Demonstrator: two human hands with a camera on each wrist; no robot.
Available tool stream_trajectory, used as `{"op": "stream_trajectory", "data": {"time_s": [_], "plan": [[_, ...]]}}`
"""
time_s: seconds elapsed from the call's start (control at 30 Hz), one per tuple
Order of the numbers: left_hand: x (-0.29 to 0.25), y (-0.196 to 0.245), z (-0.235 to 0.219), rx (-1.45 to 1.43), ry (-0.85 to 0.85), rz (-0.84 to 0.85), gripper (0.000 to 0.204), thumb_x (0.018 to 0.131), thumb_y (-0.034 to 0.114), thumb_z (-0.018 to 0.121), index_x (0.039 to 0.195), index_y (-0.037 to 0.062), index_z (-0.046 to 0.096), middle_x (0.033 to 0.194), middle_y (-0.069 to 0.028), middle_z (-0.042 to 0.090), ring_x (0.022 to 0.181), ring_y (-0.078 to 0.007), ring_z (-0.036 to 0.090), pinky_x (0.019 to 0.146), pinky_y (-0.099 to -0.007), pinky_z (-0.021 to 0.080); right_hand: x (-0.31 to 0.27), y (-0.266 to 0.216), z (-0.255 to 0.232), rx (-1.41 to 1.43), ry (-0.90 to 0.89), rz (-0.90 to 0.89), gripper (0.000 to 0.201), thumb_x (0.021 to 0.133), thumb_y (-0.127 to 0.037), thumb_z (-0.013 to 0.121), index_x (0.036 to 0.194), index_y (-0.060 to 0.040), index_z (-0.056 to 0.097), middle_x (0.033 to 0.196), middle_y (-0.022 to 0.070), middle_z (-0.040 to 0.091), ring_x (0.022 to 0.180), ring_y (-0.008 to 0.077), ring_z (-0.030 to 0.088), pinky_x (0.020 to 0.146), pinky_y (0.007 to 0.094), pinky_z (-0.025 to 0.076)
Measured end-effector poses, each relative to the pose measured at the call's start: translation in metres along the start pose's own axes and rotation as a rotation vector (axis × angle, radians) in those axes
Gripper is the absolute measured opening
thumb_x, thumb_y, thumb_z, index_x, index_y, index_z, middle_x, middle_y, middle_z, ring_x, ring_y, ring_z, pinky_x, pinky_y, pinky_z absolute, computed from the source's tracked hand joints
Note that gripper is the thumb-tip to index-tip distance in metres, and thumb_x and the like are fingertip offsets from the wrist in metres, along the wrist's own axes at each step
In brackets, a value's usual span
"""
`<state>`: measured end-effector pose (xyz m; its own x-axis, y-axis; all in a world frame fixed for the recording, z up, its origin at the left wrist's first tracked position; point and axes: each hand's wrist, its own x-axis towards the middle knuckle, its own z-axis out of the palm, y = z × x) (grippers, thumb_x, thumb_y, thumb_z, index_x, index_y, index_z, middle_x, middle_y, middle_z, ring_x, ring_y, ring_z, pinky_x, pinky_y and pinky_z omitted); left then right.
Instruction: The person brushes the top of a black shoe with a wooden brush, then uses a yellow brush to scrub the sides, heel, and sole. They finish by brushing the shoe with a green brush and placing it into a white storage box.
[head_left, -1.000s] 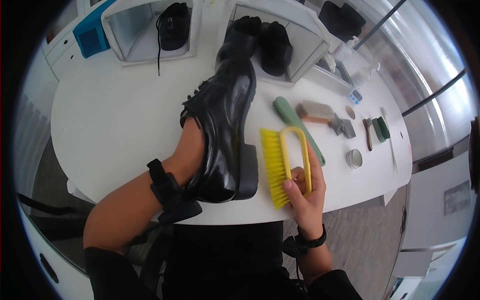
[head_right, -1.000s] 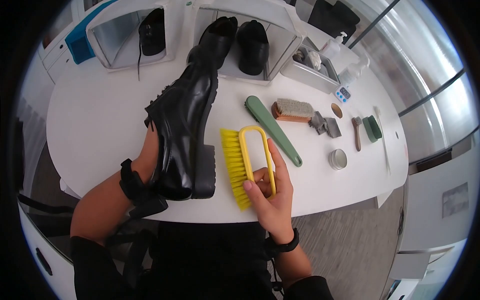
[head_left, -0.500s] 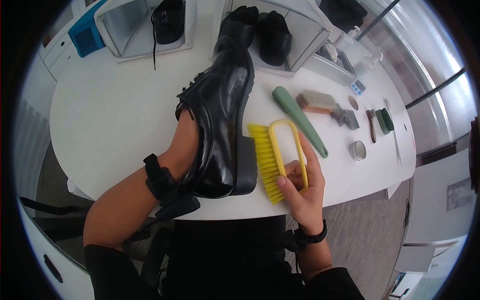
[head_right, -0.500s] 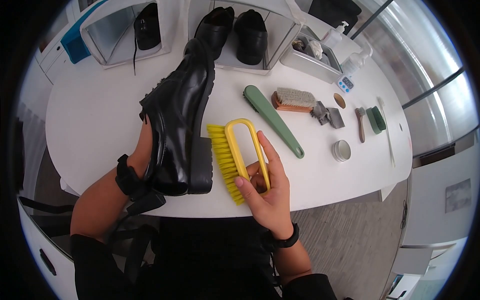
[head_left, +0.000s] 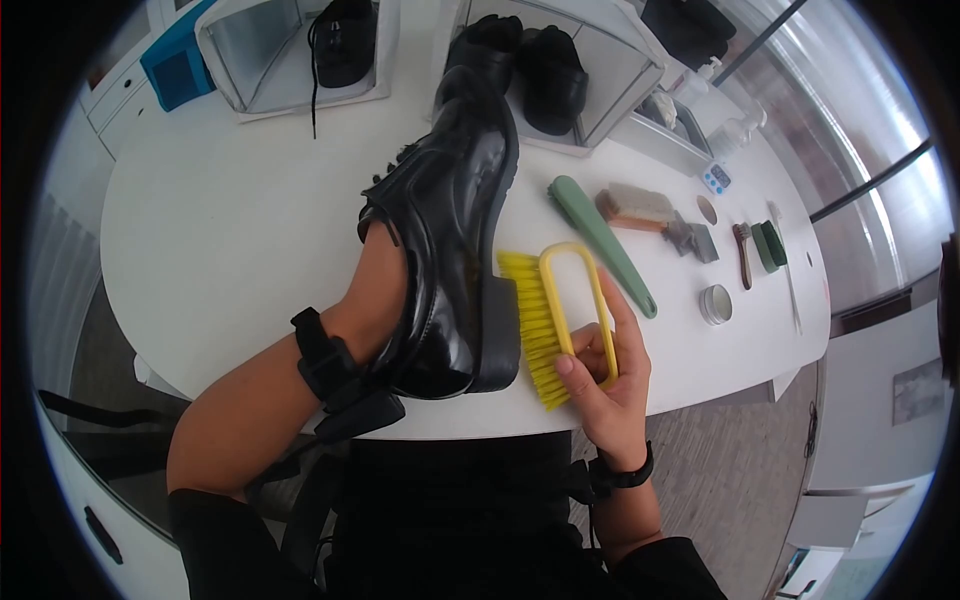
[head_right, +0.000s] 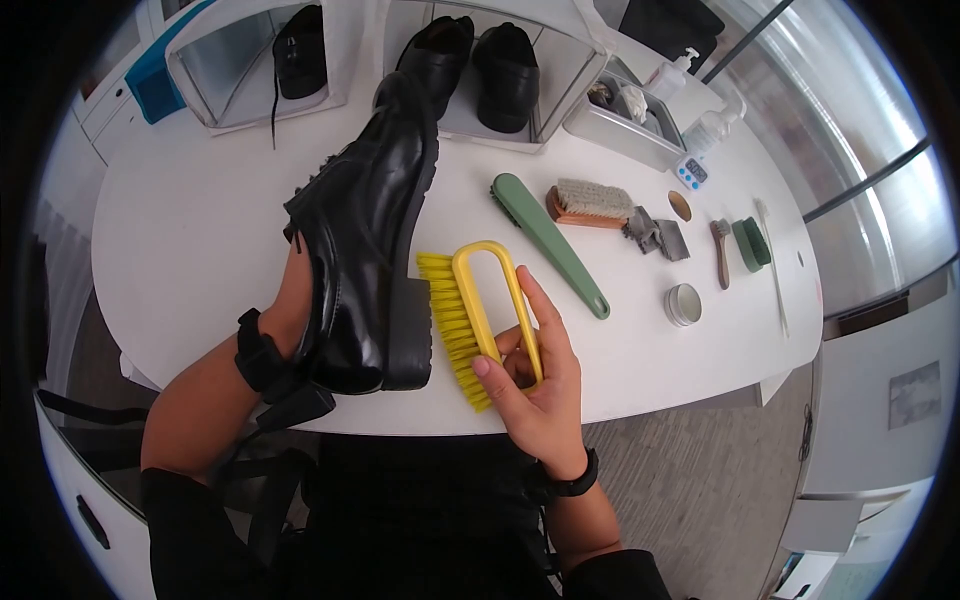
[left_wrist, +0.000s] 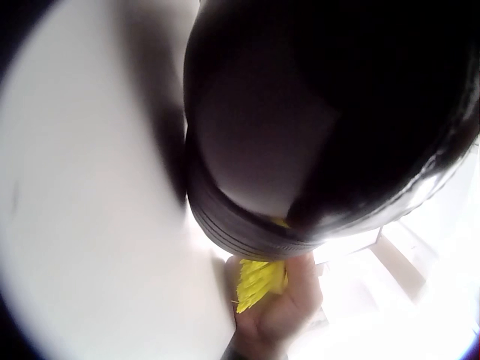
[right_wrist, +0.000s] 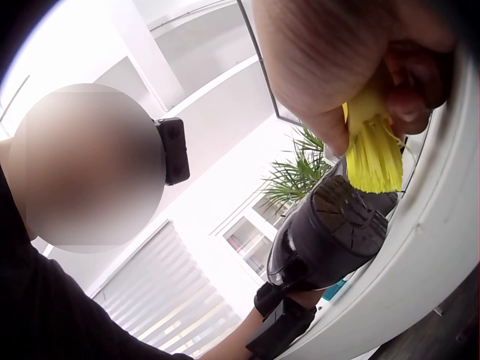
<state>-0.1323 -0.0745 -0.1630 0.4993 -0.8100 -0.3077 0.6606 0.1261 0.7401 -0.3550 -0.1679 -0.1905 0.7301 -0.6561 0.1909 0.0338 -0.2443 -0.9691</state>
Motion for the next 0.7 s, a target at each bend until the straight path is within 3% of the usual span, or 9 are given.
{"op": "stream_trajectory", "data": {"time_s": [0.7], "plan": [[0.003,-0.002,-0.007,0.063,0.003,0.018,0.056,0.112,0.047,0.031,0.15,0.0078,0.045,0.14,-0.0126,0.056,0.121,-0.023,0.06,0.106,-0.036,0.051,-0.001,0.002,-0.002,-0.002,-0.009,-0.005,0.082,0.093,-0.003,0.072,0.162,-0.0054,0.028,0.085,-0.0009,0.058,0.068,0.0016,0.053,0.061,0.0158,0.041]]}}
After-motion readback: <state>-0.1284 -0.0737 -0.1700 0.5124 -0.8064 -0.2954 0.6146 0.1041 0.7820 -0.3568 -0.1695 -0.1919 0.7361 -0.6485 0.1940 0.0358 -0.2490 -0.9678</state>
